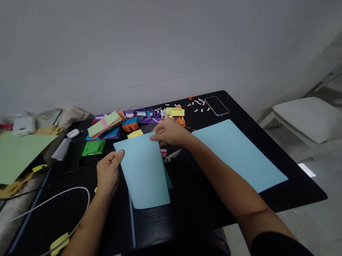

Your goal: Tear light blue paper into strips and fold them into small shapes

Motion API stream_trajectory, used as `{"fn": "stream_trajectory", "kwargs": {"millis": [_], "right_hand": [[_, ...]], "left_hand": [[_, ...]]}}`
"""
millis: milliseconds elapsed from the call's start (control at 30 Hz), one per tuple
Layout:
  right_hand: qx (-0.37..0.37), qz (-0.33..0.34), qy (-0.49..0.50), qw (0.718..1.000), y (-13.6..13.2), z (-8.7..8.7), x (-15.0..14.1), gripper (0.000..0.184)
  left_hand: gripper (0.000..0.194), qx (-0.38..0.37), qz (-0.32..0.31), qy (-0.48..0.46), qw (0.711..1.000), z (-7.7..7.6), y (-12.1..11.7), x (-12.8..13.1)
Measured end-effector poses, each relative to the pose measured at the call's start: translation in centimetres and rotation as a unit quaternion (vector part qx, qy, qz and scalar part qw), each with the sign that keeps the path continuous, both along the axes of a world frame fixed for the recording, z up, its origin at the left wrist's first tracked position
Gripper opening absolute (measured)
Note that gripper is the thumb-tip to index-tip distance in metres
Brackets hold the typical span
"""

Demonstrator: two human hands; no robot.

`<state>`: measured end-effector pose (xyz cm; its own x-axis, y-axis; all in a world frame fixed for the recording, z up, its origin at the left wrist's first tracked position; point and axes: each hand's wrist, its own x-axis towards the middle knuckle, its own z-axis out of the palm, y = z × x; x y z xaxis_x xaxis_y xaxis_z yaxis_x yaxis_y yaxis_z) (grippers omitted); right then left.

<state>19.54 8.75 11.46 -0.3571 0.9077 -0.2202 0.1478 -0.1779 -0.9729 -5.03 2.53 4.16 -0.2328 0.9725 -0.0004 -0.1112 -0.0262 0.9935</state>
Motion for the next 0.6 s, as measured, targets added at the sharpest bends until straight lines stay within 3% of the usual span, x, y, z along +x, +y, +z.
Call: {"fn": "stream_trajectory", "kwargs": {"millis": [133, 200, 400, 500, 600], "right_hand": [[0.006, 0.009, -0.011, 1.000, 0.0, 0.1, 0.4, 0.014], [0.030, 0.054, -0.045, 0.997, 0.1, 0.3, 0.8, 0.017], [0.076, 0.234, -0.160, 0.956, -0.9, 0.1, 0.2, 0.024], [0.140, 0.252, -0.171, 0.942, -1.7, -0.7, -1.3, 0.014], [0.165, 0.253, -0.176, 0.937, -1.6, -1.2, -1.7, 0.010]], "left_hand": [[0.040, -0.029, -0.025, -0.027, 0.999, 0.0, 0.2, -0.1], [0.041, -0.048, -0.051, -0.025, 0.997, 0.2, 0.1, -0.1], [0.044, -0.101, -0.236, 0.049, 0.965, 0.4, -1.4, 1.3], [0.047, -0.093, -0.298, 0.084, 0.946, 0.1, -2.1, 2.3], [0.052, -0.105, -0.305, 0.095, 0.942, -0.1, -2.2, 2.6]]}}
